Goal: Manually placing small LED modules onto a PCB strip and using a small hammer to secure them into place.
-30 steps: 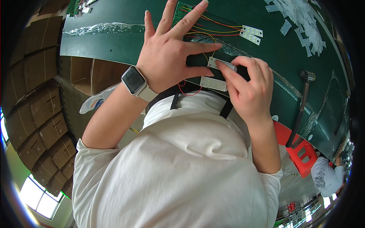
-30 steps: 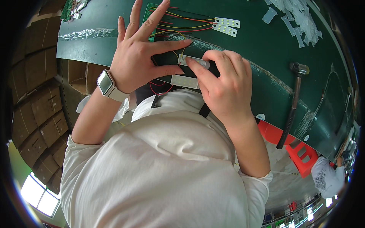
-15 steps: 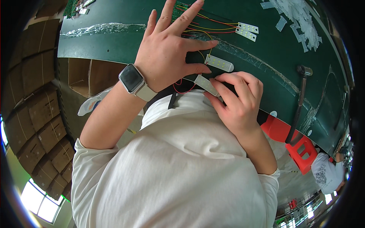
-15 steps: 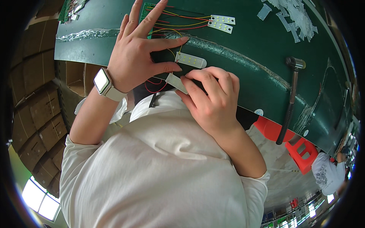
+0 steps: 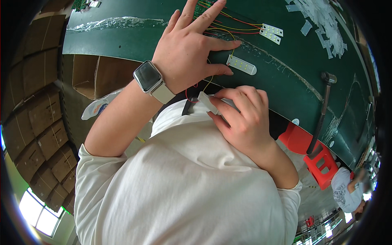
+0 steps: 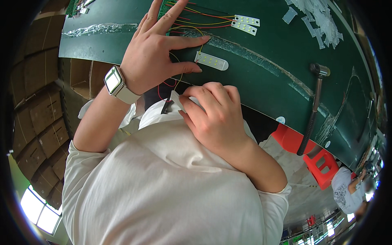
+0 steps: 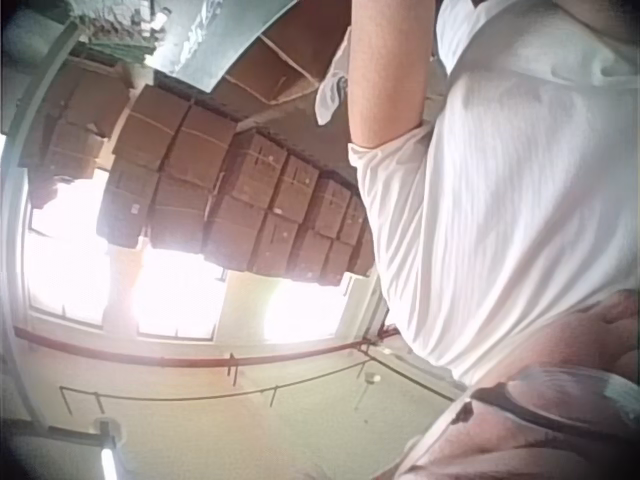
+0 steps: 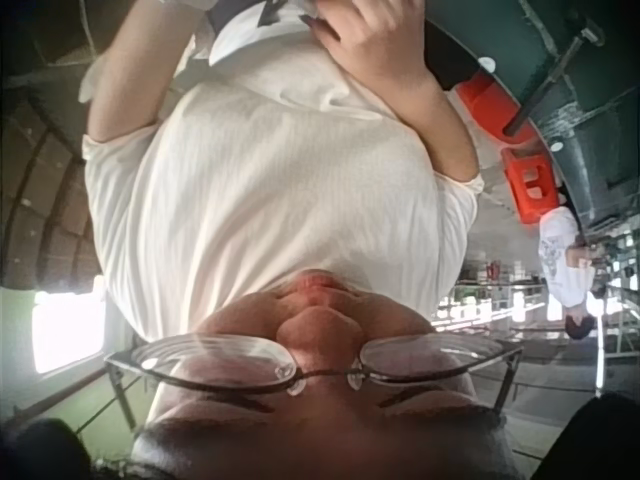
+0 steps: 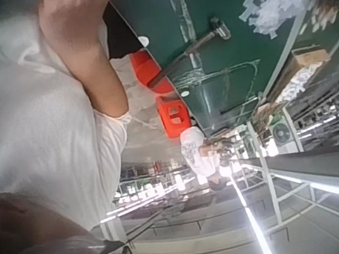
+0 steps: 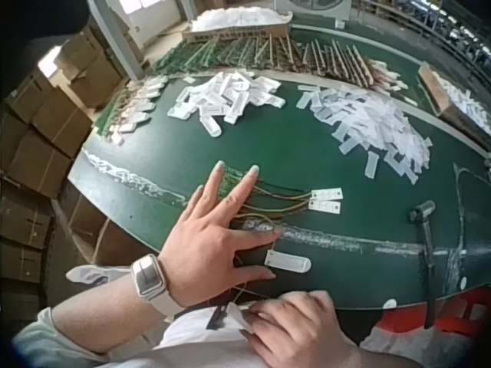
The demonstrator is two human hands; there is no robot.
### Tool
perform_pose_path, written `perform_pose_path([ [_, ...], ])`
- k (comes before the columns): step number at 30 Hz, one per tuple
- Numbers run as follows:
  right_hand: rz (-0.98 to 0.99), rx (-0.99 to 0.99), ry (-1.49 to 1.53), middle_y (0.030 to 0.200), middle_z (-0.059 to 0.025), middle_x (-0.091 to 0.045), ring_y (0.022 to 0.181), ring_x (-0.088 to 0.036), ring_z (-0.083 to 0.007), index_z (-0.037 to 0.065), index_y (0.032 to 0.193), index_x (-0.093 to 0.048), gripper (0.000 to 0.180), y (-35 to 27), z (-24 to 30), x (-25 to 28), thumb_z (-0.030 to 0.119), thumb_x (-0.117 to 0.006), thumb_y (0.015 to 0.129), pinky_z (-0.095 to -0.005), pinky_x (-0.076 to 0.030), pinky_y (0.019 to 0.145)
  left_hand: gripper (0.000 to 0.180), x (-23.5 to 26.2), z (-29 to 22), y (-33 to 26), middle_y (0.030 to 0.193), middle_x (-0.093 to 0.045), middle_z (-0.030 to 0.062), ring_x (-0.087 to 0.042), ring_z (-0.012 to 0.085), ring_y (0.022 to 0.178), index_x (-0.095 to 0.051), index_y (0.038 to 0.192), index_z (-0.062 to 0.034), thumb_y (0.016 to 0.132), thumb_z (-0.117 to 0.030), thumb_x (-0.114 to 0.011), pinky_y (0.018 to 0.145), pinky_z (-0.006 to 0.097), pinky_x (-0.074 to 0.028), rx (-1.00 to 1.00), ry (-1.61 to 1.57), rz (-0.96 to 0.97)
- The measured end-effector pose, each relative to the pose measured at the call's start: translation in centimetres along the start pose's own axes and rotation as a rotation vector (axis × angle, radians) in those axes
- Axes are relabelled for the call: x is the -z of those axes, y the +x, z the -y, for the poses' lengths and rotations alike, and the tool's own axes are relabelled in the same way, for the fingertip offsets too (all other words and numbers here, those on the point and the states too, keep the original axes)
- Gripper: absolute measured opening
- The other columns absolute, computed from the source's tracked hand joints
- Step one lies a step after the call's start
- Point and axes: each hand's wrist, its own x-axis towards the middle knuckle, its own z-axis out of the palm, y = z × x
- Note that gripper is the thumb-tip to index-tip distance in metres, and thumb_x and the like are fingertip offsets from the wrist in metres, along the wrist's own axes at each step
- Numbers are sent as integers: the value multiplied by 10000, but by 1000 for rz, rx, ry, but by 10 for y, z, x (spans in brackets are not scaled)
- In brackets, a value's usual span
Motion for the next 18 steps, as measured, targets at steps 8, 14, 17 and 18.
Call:
perform_pose_path([
  [8, 200, 140, 240, 1057, 12, -679, 992, -605, -211, 116, 1025, -763, 405, 7, 1, 0, 321, -867, 692, -378, -457, 834, 497, -1, 2, -2, 1714, -256, 189, -213, 553, 1540, -800, 1226, -320, 746, -408, -893, 1235, 597, -271, 4, -7, -5],
  [14, -18, 97, 98, 980, 0, -696, 912, -635, -223, 117, 1062, -779, 339, 5, -18, 25, 206, -865, 747, -374, -467, 780, 516, -2, 4, -1, 1712, -258, 187, -217, 553, 1538, -797, 1231, -326, 737, -438, -894, 1220, 645, -261, 19, -23, -10],
  [17, -166, -83, -8, 943, -24, -708, 889, -641, -242, 94, 1028, -800, 258, -5, -35, 38, 81, -844, 775, -371, -481, 786, 527, -7, 5, -3, 1714, -258, 178, -226, 548, 1537, -789, 1246, -340, 740, -452, -889, 1209, 672, -257, 41, 3, -2],
  [18, -197, -136, -32, 938, -32, -712, 888, -642, -249, 84, 1023, -805, 246, -10, -37, 46, 55, -840, 780, -371, -488, 791, 531, -9, 6, -5, 1716, -257, 173, -235, 545, 1536, -784, 1253, -351, 743, -458, -885, 1203, 682, -258, 52, 22, 7],
])
